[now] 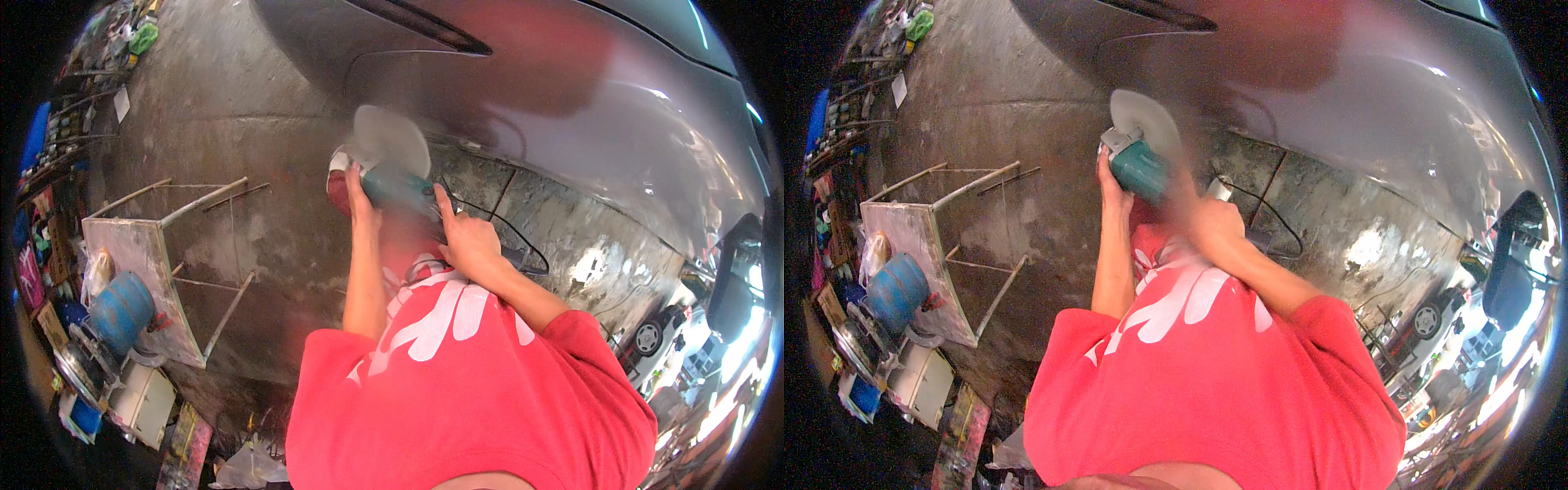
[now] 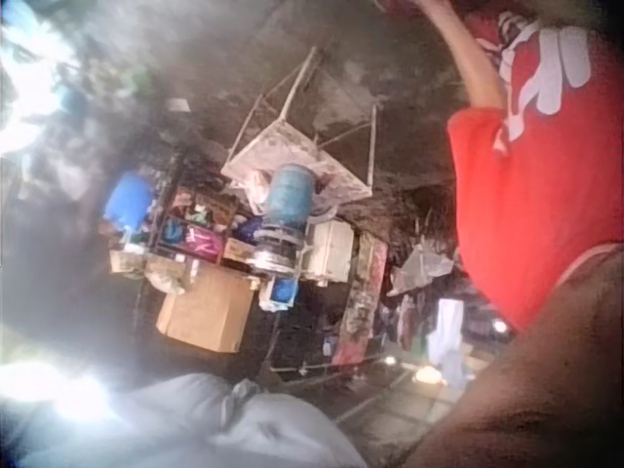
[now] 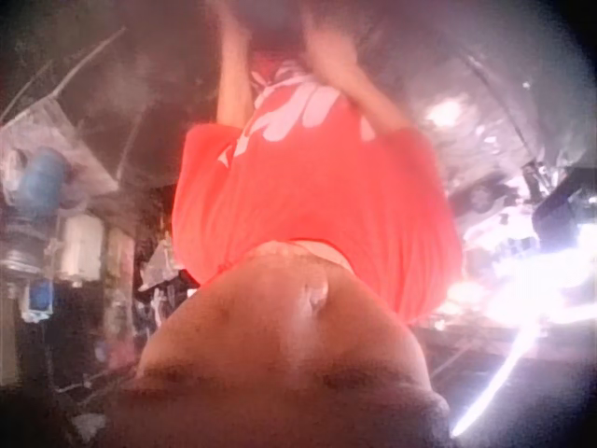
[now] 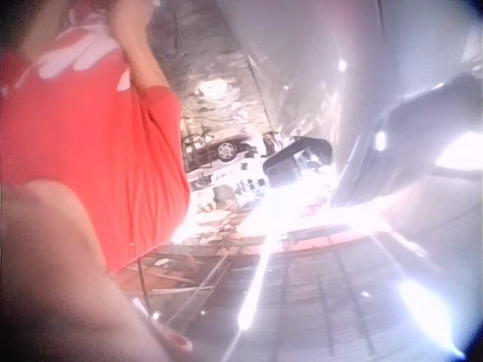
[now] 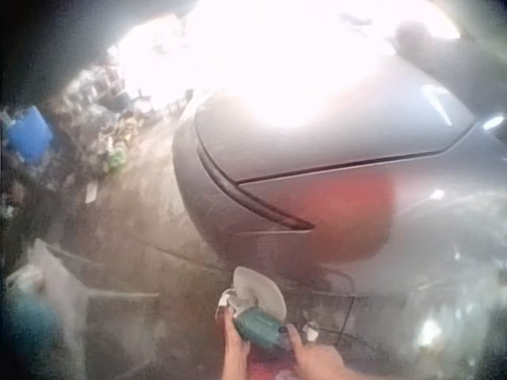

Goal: The person uses a handheld electric polisher with a buffing pad to smooth the surface of a silver car's front fender. They move the tool in circular motions across the panel, occasionally pausing to wipe the area with their hand to check the finish.

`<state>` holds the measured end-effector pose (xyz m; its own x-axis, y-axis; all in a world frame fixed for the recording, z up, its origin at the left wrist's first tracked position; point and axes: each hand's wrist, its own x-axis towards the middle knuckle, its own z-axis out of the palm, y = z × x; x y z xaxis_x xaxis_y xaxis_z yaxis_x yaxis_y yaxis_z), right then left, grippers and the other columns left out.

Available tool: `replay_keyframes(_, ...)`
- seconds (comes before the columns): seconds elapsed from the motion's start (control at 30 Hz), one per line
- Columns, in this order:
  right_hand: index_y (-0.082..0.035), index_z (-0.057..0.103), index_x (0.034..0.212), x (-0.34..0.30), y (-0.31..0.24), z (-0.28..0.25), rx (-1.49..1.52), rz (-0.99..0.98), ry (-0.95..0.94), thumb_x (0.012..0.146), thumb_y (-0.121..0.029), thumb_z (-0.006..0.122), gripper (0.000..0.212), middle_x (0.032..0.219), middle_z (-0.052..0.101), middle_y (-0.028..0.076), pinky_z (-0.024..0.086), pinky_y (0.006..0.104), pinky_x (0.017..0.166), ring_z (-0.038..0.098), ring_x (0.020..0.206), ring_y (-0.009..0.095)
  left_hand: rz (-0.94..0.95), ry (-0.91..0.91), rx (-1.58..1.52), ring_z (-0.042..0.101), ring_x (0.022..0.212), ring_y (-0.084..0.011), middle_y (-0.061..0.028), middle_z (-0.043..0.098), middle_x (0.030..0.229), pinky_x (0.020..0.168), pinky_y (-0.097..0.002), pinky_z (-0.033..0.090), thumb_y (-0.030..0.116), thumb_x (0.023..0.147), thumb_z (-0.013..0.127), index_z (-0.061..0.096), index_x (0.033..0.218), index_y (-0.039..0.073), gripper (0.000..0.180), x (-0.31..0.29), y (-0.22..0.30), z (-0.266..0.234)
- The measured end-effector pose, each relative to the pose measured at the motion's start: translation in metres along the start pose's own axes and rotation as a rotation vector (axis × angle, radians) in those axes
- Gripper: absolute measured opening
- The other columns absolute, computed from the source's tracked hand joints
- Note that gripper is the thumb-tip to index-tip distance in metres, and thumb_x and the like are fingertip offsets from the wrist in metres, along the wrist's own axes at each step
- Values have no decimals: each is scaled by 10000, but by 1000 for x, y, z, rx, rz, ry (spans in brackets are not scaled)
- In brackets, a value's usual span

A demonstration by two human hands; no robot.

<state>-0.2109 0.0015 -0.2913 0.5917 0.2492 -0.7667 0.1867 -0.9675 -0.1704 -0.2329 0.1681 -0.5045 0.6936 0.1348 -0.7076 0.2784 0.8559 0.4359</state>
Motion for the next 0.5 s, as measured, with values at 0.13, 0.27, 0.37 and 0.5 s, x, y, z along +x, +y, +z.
replay_keyframes(0.13,-68,71,1501,11,-17,1,-8,-57,138,721,-234,756,1052,864,642,250,538,465,642,658,740,390,-10,27,6,456,1256,-274,-114,449,1388,1021,-425,385,548,900,502,381,1411,90,697,6,40,14)
replay_keyframes(0.27,-49,88,1496,20,-28,1,21,-95,126,730,-248,751,1032,855,640,250,538,464,644,656,736,392,-45,51,12,504,1195,-280,-122,515,1312,997,-448,415,557,901,493,438,1354,82,658,14,48,1)
replay_keyframes(0.37,-33,91,1492,23,-22,11,80,-102,70,738,-256,746,1023,847,640,248,536,469,647,655,734,396,-110,60,-28,598,1073,-267,-102,617,1191,947,-428,473,556,911,469,536,1261,102,578,17,18,-19)
replay_keyframes(0.5,-51,68,1499,17,-16,8,75,-84,19,754,-272,743,1029,866,633,256,533,475,654,654,746,397,-96,-4,6,485,1224,-282,-93,479,1361,972,-449,423,558,868,537,402,1410,137,700,17,12,-24)
